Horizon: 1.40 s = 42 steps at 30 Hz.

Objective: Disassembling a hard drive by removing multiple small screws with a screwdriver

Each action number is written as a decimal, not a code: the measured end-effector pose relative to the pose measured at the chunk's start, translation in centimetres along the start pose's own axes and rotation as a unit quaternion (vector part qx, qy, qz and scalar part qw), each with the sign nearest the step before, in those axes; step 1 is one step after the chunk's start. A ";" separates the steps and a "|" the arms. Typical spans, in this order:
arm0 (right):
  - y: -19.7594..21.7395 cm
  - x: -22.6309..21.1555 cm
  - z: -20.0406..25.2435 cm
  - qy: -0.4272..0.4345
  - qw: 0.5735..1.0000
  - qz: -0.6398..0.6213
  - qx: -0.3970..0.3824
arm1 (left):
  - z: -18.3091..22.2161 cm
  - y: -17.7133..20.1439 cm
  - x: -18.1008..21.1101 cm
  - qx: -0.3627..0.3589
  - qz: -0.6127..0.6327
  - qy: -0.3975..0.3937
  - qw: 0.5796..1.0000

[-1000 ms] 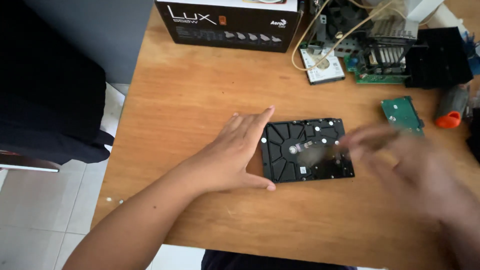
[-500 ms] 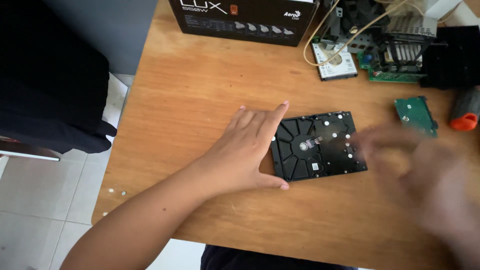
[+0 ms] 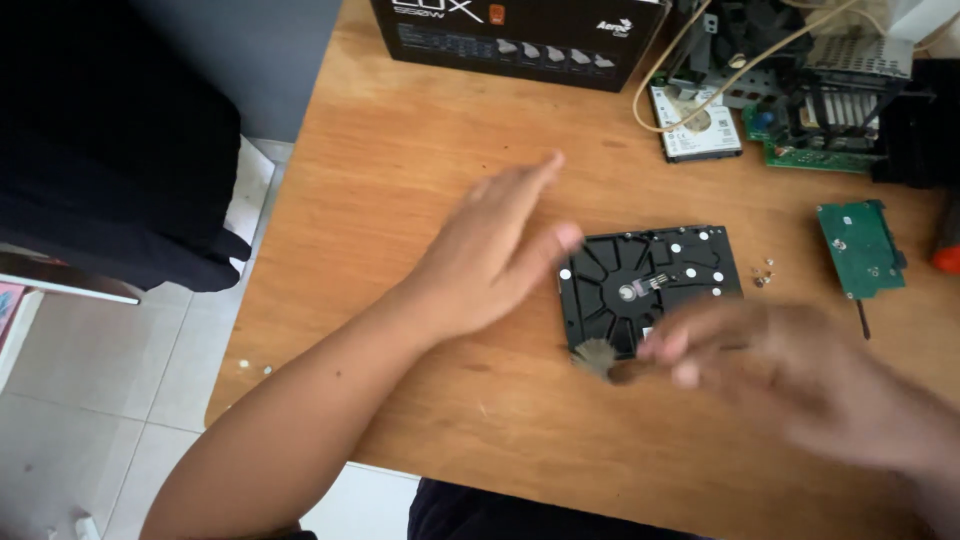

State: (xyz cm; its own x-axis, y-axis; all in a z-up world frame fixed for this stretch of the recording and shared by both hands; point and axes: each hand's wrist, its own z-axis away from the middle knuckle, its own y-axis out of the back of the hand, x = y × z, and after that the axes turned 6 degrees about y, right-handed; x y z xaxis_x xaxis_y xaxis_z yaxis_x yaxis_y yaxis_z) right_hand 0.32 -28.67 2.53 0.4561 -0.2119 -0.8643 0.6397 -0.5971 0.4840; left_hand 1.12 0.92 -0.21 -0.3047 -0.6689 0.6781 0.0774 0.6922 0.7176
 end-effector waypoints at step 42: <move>1.5 -2.1 -9.2 0.102 0.971 0.216 -0.001 | -2.1 -2.0 -5.4 0.211 0.072 0.036 0.974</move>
State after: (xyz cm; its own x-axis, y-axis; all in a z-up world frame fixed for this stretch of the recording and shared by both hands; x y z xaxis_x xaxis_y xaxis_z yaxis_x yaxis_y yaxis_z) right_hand 6.01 -22.06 6.34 0.7956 -0.2840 -0.5351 0.3622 -0.4851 0.7959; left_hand 4.59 2.58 -4.94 -0.2500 -0.5639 0.7871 -0.2871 0.8195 0.4960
